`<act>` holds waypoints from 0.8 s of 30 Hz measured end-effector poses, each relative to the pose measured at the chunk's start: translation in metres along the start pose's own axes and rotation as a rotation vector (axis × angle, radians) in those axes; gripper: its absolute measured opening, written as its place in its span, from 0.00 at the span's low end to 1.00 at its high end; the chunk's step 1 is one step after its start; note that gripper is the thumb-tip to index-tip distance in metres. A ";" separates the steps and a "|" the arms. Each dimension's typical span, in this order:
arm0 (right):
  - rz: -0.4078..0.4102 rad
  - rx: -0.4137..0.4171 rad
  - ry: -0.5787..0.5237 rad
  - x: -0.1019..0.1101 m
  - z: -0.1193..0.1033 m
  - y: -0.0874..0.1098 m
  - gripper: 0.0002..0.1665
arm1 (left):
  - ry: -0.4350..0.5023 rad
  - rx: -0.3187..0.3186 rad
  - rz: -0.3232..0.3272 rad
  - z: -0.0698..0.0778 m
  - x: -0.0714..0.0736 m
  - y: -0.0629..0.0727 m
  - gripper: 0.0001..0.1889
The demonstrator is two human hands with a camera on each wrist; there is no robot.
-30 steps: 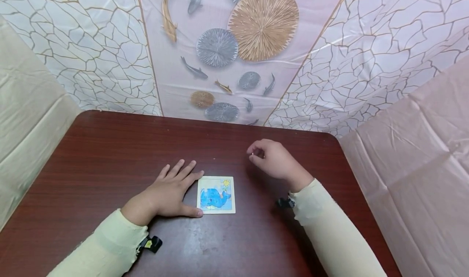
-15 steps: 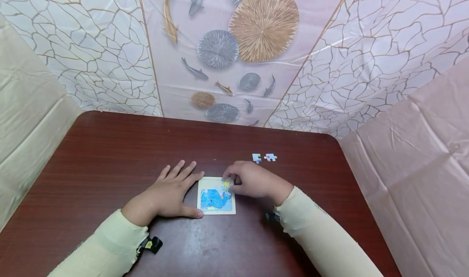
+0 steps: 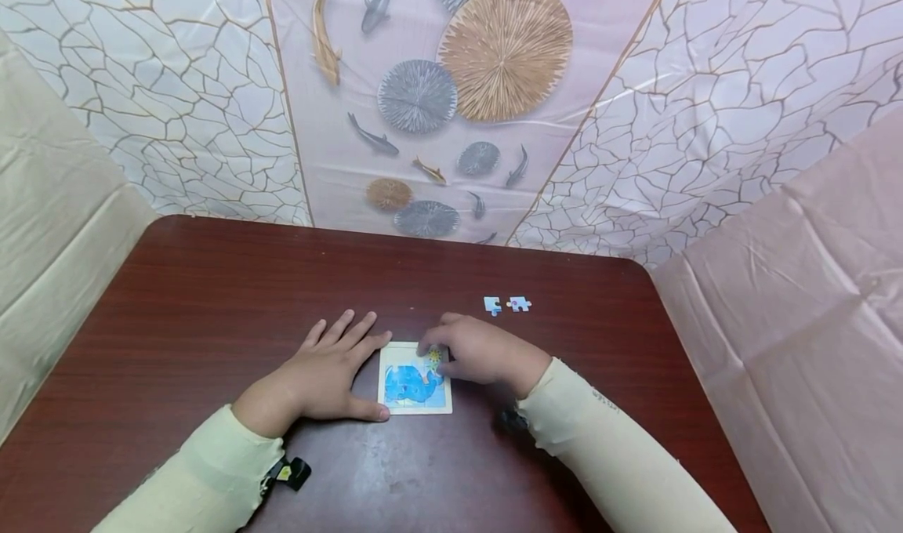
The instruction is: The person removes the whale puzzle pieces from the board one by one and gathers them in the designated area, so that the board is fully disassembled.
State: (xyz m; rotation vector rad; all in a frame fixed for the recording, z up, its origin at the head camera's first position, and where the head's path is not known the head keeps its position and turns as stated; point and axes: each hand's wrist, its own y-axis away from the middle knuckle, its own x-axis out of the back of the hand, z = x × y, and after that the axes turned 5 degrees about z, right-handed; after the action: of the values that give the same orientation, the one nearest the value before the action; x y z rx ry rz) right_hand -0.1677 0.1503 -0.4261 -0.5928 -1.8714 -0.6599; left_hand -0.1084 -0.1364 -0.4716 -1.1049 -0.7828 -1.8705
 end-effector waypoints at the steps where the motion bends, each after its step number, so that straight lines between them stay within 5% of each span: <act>1: -0.005 -0.006 0.008 0.000 -0.002 0.000 0.19 | 0.000 0.000 0.000 0.000 0.000 0.000 0.64; 12: -0.056 -0.101 0.111 0.006 -0.015 -0.009 0.22 | 0.002 -0.001 -0.002 0.000 0.000 0.000 0.63; 24: -0.087 -0.053 0.136 0.012 -0.017 -0.014 0.21 | -0.011 -0.005 0.003 -0.001 0.000 0.000 0.63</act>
State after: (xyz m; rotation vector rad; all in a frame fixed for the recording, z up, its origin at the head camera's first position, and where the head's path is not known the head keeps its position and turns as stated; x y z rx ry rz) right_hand -0.1705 0.1297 -0.4115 -0.4897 -1.7644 -0.7900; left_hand -0.1084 -0.1368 -0.4723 -1.1196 -0.7831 -1.8659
